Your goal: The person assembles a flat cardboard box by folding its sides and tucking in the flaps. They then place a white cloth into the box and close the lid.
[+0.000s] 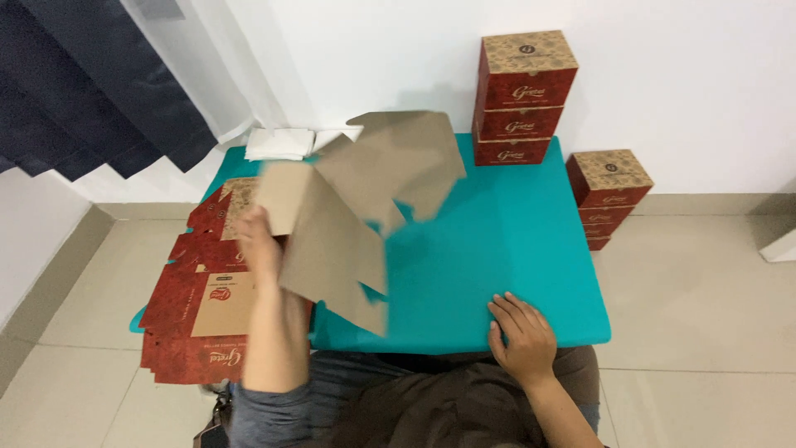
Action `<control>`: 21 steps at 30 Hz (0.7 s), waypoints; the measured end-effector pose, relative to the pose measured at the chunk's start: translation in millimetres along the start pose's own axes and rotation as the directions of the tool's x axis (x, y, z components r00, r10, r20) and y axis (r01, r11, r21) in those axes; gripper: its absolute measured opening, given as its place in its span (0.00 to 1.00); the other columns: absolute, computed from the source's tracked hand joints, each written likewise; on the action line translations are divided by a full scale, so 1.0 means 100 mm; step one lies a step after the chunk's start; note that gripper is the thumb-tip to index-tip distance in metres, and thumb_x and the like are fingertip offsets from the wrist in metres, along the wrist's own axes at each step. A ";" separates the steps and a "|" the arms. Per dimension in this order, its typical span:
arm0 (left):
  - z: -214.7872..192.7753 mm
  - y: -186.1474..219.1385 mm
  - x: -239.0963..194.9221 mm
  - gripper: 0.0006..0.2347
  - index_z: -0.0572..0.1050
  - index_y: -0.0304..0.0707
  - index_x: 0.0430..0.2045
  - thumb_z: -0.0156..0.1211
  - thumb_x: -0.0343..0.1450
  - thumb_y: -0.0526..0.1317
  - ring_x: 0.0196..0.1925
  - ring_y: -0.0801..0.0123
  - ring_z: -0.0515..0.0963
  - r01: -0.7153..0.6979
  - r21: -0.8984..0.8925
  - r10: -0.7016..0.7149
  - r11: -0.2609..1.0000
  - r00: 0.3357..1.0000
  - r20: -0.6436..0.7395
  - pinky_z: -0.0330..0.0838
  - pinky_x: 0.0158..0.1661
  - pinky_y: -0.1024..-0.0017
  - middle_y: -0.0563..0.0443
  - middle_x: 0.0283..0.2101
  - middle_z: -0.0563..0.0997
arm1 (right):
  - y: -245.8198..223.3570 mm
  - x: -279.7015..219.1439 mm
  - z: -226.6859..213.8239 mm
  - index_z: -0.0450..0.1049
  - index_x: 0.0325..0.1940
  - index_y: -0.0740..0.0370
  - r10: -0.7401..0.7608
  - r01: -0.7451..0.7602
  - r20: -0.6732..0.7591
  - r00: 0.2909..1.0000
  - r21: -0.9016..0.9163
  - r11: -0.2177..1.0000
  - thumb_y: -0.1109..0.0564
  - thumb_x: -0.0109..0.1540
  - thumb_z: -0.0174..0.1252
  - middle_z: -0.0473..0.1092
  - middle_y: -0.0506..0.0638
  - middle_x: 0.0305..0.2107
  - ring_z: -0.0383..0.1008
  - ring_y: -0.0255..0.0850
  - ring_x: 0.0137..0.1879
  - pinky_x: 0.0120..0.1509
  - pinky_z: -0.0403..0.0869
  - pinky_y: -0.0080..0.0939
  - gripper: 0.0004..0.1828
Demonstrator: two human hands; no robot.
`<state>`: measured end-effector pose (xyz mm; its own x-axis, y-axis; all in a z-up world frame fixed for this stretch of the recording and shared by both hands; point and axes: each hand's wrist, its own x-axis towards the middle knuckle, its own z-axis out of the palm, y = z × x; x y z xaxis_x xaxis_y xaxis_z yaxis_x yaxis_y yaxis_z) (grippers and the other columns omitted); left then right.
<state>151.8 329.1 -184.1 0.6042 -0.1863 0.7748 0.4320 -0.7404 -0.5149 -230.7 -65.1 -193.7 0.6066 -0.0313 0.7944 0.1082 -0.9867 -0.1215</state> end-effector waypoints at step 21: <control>-1.91 0.19 -0.93 0.16 0.69 0.29 0.54 0.56 0.78 0.44 0.50 0.25 0.75 0.530 -0.721 0.224 -0.446 0.846 0.484 0.66 0.43 0.40 0.16 0.45 0.74 | 0.04 -0.09 0.07 0.78 0.52 0.51 0.076 -0.075 0.064 0.995 -0.032 0.997 0.52 0.67 0.51 0.78 0.46 0.49 0.76 0.44 0.62 0.67 0.74 0.48 0.13</control>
<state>-24.1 208.3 -195.8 0.9317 -0.0108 0.3630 -0.3553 -0.2338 0.9050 -230.2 -67.4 -205.5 0.6622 -0.0964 0.7431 0.0376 -0.9862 -0.1614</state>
